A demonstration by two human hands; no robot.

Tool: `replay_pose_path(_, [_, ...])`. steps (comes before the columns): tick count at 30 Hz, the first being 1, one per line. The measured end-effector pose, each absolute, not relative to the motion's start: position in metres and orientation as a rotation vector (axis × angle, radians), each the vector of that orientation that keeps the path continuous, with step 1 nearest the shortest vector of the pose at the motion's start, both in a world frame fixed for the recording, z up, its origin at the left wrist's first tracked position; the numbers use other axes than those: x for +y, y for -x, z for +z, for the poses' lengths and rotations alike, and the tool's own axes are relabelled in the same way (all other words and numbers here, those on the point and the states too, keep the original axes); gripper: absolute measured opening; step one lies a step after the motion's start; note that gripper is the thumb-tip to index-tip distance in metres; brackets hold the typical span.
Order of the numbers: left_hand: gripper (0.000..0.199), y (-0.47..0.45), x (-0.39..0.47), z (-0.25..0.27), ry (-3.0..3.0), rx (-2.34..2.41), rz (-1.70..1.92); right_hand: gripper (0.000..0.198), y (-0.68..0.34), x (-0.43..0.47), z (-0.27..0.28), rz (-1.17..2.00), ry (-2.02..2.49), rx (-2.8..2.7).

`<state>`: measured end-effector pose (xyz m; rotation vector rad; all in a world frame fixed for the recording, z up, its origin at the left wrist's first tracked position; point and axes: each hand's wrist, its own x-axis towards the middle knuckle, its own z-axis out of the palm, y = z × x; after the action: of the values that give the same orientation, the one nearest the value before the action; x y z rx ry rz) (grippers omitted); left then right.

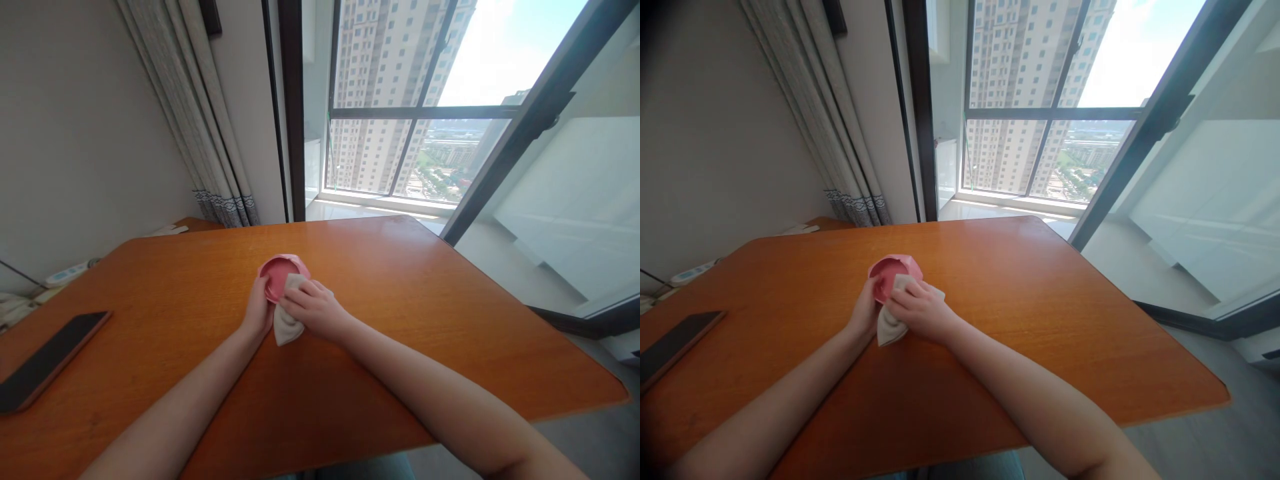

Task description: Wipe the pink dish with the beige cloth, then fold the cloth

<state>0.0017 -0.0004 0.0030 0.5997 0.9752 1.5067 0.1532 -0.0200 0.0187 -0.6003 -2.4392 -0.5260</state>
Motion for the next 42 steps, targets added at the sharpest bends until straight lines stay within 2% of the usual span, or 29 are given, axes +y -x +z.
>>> replay_pose_path(4, [0.021, 0.000, 0.000, 0.008, -0.482, 0.921, 1.479, 0.033, -0.155, -0.025, 0.014, -0.391, 0.480, -2.339])
replay_pose_path(9, [0.025, -0.001, 0.000, 0.006, -0.493, 0.857, 1.454, 0.063, -0.172, -0.016, 0.013, -0.011, 0.894, -1.736])
replay_pose_path(13, [0.028, -0.007, -0.002, 0.002, -0.517, 0.758, 1.348, 0.077, -0.160, -0.016, 0.007, 0.230, 0.837, -1.932])
replay_pose_path(18, [0.030, -0.010, -0.004, 0.005, -0.496, 0.713, 1.379, 0.083, -0.140, -0.026, -0.001, 0.235, 0.890, -2.043])
replay_pose_path(22, [0.030, -0.011, -0.004, 0.010, -0.445, 0.783, 1.359, 0.082, -0.138, -0.027, -0.004, 0.273, 0.934, -2.078])
replay_pose_path(25, [0.031, -0.013, -0.003, 0.007, -0.555, 0.778, 1.348, 0.072, -0.139, -0.022, -0.007, 0.370, 0.951, -1.910])
replay_pose_path(31, [0.051, -0.017, -0.009, 0.003, -0.723, 0.737, 1.321, 0.057, -0.144, -0.010, -0.006, 0.690, 0.970, -1.492])
replay_pose_path(38, [0.041, -0.010, -0.009, 0.009, -0.824, 0.714, 1.194, 0.039, -0.164, 0.002, 0.010, 0.800, 0.871, -1.434])
replay_pose_path(42, [0.039, -0.009, 0.000, -0.001, -0.799, 0.833, 1.323, 0.040, -0.161, 0.001, 0.008, 0.801, 0.855, -1.572])
